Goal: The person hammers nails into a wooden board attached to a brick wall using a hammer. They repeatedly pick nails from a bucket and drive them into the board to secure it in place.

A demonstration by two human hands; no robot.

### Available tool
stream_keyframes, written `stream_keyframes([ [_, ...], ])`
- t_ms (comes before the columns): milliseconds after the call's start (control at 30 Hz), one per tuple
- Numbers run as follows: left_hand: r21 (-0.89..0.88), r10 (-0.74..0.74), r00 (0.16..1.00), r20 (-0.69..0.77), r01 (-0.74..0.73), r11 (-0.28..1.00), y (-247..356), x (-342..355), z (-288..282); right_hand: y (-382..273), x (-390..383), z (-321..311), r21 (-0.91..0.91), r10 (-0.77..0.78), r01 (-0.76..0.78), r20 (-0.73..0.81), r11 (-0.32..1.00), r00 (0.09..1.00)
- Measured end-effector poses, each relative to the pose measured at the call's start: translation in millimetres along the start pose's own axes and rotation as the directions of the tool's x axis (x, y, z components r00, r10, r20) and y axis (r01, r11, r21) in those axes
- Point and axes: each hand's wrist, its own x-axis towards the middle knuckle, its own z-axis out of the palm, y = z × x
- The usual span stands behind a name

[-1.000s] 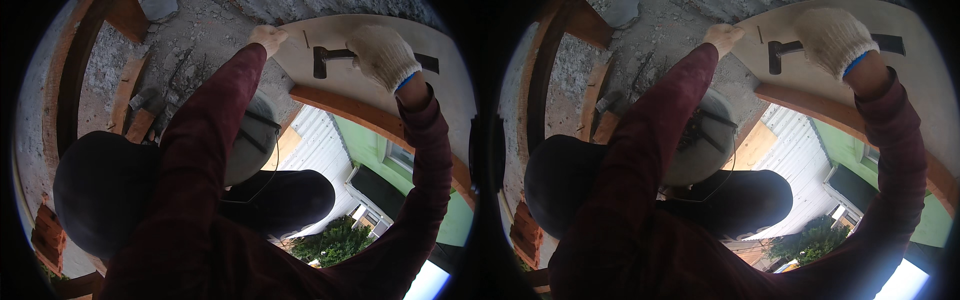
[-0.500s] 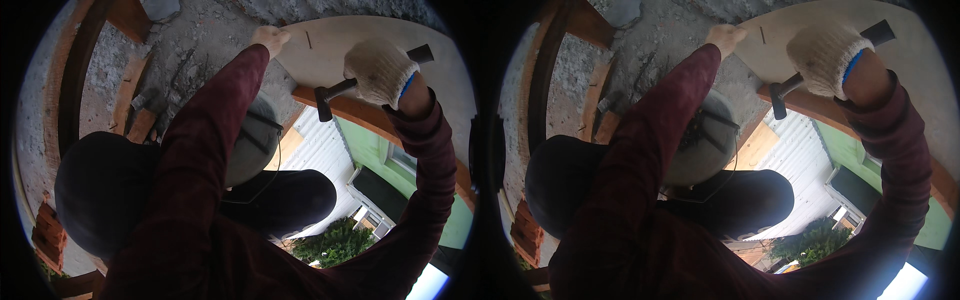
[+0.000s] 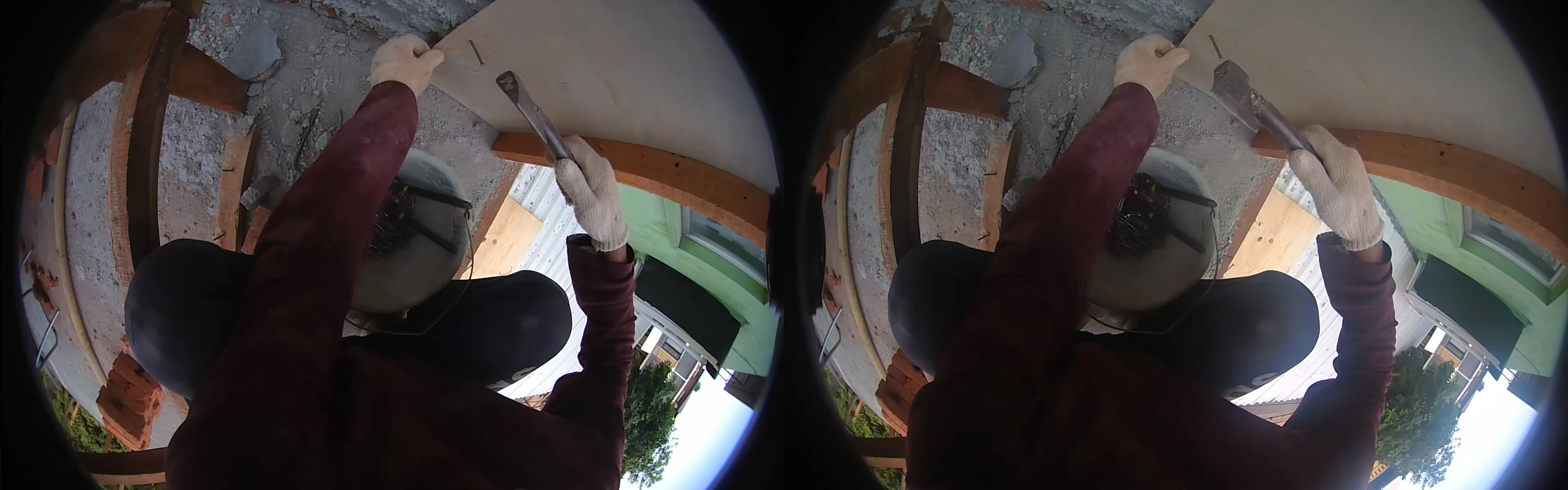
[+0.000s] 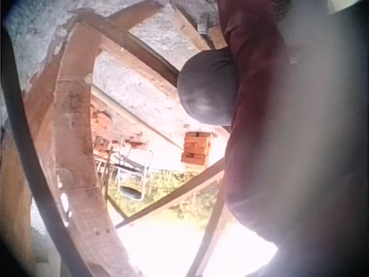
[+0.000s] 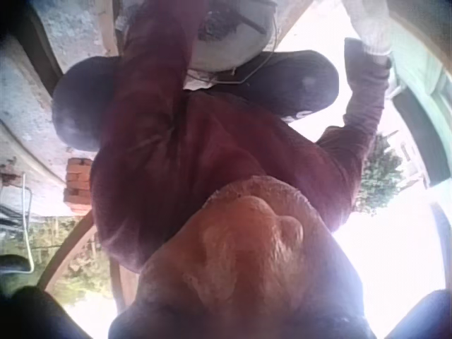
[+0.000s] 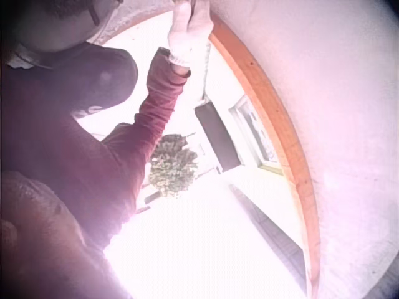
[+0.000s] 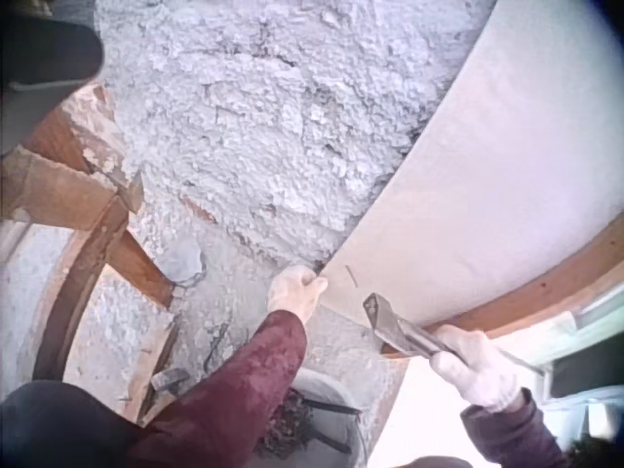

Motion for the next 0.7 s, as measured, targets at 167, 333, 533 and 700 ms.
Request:
stream_keyframes([
  [167, 0.472, 0.718, 0.476, -0.507, -0.544, 0.694, 52.3, 7.7, -61.7, 95.6, 2.7, 150.9, 0.693, 0.200, 0.119, -0.362, 0.711, 0.911],
  [333, 0.709, 0.954, 0.298, 0.033, -0.680, 0.188, 154.0, 28.7, -81.6, 101.7, 49.5, 198.7, 0.634, 0.073, 0.436, -0.614, 0.638, 0.786],
  [533, 0.674, 0.956, 0.273, 0.105, -0.727, 0.133, 146.6, 42.9, -87.7, 96.6, 86.5, 197.6, 0.495, 0.060, 0.290, -0.577, 0.819, 0.815],
  [700, 0.690, 0.937, 0.302, 0.178, -0.717, 0.100, 142.8, 46.5, -98.8, 105.0, 83.8, 179.4, -0.001, -0.315, 0.444, -0.706, 0.896, 0.635],
])
